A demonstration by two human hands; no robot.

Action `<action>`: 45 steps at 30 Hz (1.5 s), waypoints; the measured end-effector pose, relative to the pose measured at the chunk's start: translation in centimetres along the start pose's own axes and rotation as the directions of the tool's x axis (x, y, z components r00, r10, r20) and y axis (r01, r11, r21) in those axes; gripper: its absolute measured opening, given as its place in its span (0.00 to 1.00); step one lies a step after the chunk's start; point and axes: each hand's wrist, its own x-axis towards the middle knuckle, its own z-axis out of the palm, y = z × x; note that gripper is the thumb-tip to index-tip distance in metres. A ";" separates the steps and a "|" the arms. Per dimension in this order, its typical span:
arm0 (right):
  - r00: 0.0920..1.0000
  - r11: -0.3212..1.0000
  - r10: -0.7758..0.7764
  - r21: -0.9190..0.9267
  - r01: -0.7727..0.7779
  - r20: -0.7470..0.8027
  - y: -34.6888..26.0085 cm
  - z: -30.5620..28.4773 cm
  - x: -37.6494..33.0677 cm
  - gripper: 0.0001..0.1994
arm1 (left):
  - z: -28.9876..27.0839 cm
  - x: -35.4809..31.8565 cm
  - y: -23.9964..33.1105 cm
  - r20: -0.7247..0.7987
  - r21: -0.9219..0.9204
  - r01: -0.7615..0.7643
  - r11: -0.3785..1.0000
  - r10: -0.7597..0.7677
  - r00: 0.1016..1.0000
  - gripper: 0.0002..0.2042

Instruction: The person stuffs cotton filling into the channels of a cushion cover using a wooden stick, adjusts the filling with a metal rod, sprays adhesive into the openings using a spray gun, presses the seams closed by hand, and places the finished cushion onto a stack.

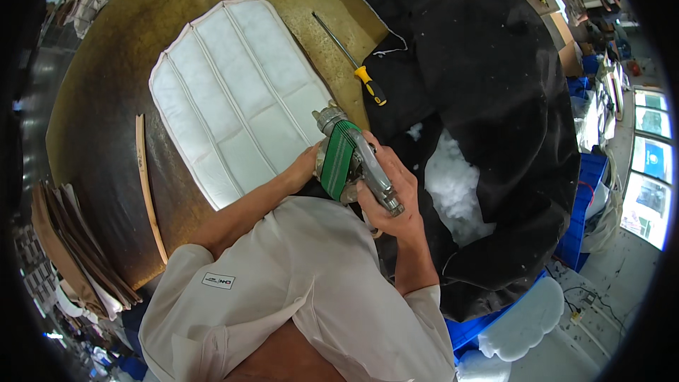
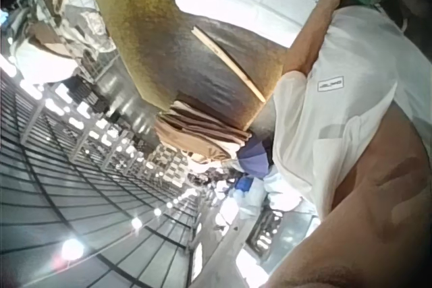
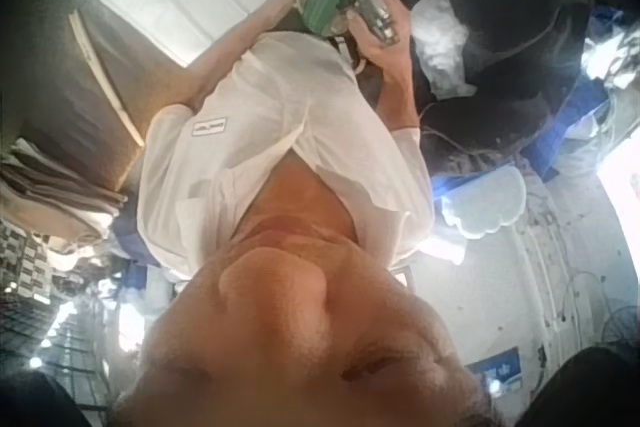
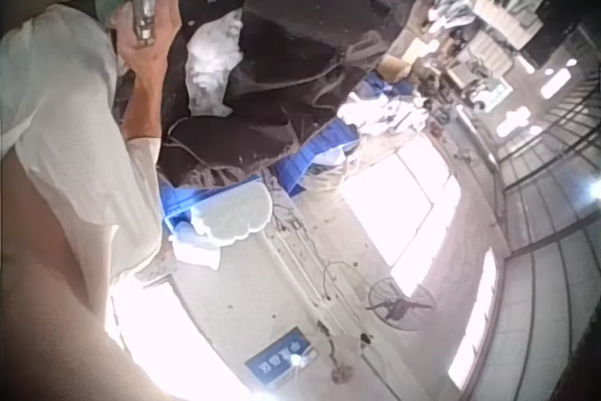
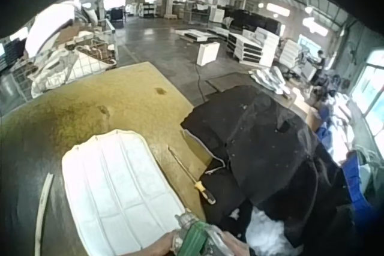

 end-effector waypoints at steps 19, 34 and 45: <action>0.951 0.968 0.251 0.012 -0.253 -0.181 -0.4 3.4 -2.1 0.34 | -5.5 6.9 3.3 0.060 0.993 0.011 -0.113 0.602 0.796 0.38; 0.954 0.953 0.301 -0.030 -0.301 -0.008 -1.0 3.7 -0.9 0.35 | -12.7 7.9 4.3 0.116 0.985 -0.165 -0.044 0.880 0.460 0.14; 0.962 0.960 0.272 -0.081 -0.269 0.029 1.1 5.6 -0.7 0.40 | -13.6 8.3 6.4 -0.165 0.838 -0.300 0.456 0.736 0.657 0.06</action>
